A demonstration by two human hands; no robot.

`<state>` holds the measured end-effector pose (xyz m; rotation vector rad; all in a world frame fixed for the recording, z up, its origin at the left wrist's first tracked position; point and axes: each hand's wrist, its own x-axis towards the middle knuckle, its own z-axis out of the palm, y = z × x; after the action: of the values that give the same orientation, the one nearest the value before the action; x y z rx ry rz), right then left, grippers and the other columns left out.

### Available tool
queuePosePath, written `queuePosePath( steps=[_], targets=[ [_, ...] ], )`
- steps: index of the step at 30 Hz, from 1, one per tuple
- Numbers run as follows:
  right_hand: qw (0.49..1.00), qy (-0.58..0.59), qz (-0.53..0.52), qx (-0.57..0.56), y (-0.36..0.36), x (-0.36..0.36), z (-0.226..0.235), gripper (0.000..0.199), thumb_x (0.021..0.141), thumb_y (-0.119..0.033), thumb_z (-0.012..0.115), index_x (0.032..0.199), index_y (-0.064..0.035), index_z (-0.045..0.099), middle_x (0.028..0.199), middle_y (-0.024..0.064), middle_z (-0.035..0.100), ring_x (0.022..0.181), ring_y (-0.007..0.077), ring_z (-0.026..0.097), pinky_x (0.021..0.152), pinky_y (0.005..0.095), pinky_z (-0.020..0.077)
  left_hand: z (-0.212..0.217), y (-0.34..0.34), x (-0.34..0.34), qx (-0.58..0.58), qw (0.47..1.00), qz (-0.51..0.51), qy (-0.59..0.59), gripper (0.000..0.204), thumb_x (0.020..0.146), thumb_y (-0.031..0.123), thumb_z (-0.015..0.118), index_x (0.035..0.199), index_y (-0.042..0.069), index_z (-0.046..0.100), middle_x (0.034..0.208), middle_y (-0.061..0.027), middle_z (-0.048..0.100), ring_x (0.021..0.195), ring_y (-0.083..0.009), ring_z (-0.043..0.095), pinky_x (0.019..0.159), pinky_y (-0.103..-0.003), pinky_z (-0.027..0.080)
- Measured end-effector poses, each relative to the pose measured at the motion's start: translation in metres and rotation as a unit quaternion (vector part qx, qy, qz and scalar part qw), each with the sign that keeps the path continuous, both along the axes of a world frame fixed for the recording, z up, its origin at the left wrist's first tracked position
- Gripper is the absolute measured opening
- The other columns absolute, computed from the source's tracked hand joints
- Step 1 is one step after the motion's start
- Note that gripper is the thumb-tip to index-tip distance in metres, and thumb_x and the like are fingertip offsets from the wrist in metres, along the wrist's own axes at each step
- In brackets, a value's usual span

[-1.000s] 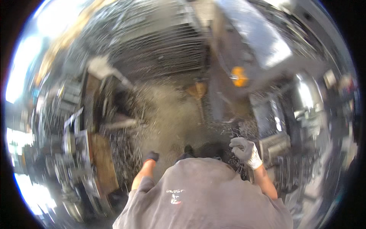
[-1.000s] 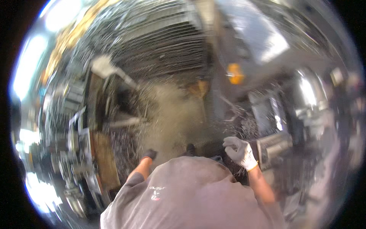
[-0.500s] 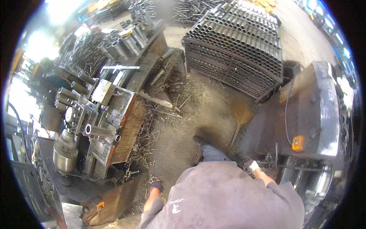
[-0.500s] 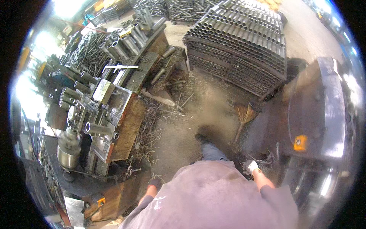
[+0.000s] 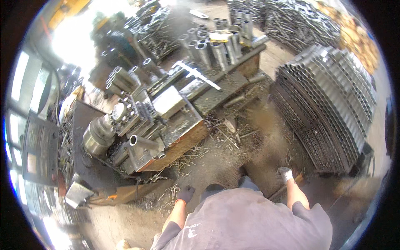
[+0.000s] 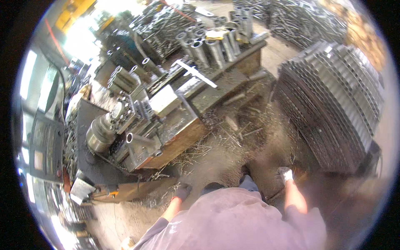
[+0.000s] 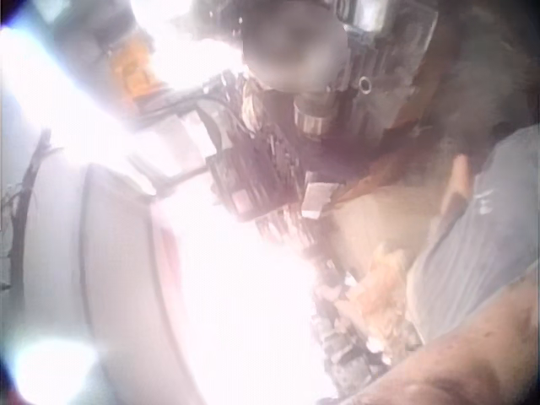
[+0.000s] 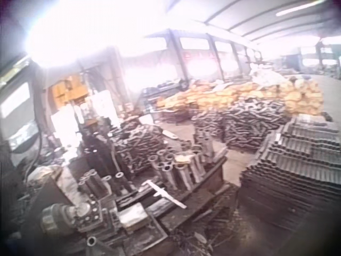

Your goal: The person repeatedly loads cylindrical metal tubes into a lathe chuck, secures them, and removes them after machining. The person handles the tubes one at a time, using both hands to position and extract each piece from the machine.

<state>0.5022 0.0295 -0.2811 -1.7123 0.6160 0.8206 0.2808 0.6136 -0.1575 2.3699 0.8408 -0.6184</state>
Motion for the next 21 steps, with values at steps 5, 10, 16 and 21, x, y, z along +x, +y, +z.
queuePosePath(
  steps=[5,10,16,21],
  targets=[
    [0.905,-0.22,0.34,-0.132,0.053,0.076,-0.027,0.013,0.092,-0.018,0.067,0.089,-0.0123,0.078,0.096,0.0091,0.08,0.088,0.0282,0.077,0.076,0.0419,0.06,0.025,0.03,0.016,-0.206,0.921,0.289,-0.158,0.036,0.102,0.034,0.066,0.113,0.0,0.073,0.098,-0.0123,0.076,0.085,-0.0188,0.072,0.075,-0.036,0.057],
    [0.55,-0.338,0.685,-0.337,0.111,0.093,-0.056,0.013,0.092,-0.02,0.068,0.097,-0.0147,0.078,0.098,0.0129,0.08,0.09,0.032,0.077,0.076,0.0448,0.0603,0.024,0.102,-0.048,-0.313,0.761,0.461,-0.332,0.017,0.103,0.023,0.068,0.102,0.006,0.068,0.09,-0.0068,0.072,0.081,-0.0159,0.07,0.07,-0.03,0.055],
    [0.641,-0.215,0.674,-0.298,0.171,0.099,-0.07,0.028,0.085,-0.037,0.085,0.106,-0.0187,0.08,0.106,0.0086,0.08,0.1,0.0314,0.076,0.087,0.0439,0.0602,-0.036,0.261,-0.176,-0.354,0.476,0.65,-0.475,0.039,0.106,0.041,0.057,0.124,0.008,0.067,0.114,-0.012,0.074,0.097,-0.0325,0.071,0.083,-0.05,0.056],
    [0.823,-0.306,0.278,-0.391,0.237,0.122,-0.019,0.025,0.087,-0.026,0.07,0.097,-0.0037,0.078,0.085,0.0231,0.076,0.07,0.0306,0.075,0.059,0.0461,0.0542,-0.021,0.33,-0.227,0.183,0.576,0.702,-0.375,0.055,0.11,0.049,0.051,0.138,0.002,0.062,0.131,-0.0199,0.07,0.111,-0.0385,0.069,0.094,-0.05,0.054]
  ],
)
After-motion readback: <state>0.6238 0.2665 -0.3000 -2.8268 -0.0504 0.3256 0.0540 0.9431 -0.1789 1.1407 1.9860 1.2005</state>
